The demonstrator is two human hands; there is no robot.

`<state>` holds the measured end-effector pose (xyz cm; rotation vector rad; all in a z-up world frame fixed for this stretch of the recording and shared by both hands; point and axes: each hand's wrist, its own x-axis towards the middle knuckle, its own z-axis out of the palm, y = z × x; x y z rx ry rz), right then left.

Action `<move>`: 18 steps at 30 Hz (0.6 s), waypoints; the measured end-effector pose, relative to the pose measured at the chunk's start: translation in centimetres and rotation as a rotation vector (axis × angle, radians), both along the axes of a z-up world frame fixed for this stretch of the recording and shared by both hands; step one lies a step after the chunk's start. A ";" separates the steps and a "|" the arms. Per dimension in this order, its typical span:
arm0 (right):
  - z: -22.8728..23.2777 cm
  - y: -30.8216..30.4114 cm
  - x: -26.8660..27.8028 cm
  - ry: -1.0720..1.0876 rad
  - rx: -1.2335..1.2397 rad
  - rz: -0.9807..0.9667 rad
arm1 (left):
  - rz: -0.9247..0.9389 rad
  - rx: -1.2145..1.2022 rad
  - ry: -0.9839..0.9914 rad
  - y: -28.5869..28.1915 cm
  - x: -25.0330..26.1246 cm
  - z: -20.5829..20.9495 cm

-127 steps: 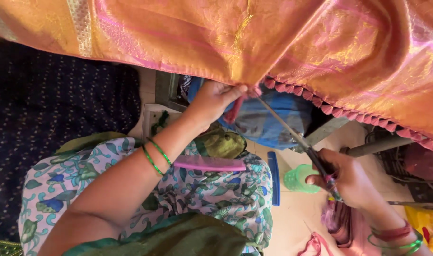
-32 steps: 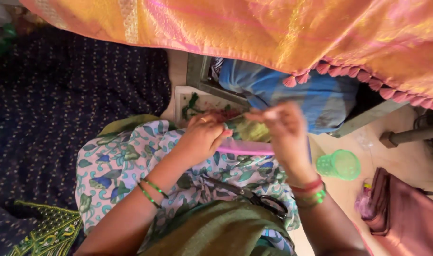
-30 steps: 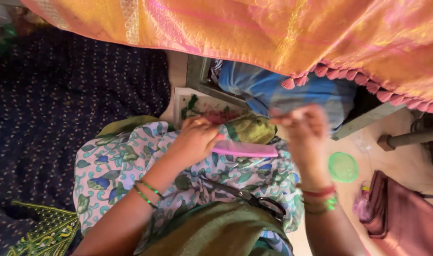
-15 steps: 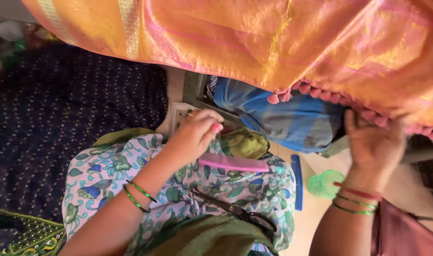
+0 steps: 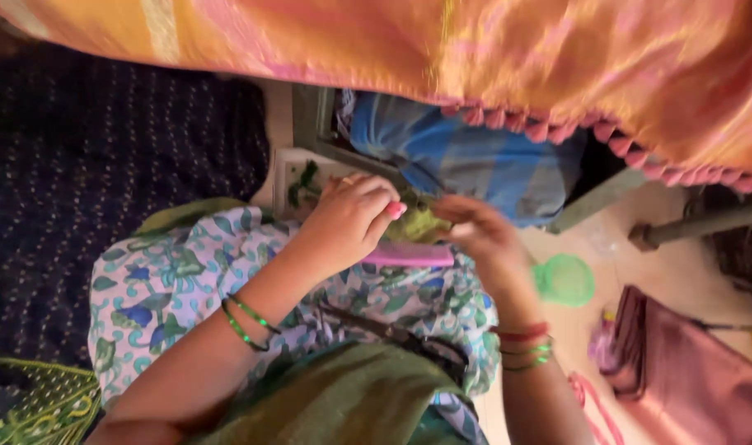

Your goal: Tying and trimming decorative tassels onto the border of a silk saree.

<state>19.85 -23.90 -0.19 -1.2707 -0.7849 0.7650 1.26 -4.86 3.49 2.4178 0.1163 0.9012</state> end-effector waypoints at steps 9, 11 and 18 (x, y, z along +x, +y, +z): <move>-1.5 3.7 -4.4 -0.092 -0.155 0.128 | 0.079 0.046 0.004 1.1 -2.2 -0.6; -1.0 3.6 -4.0 -0.101 -0.108 0.066 | 0.117 0.051 0.019 1.3 -2.9 -0.8; 2.9 2.0 0.7 -0.990 -0.066 -0.577 | 0.291 0.216 0.166 3.1 -2.9 -5.2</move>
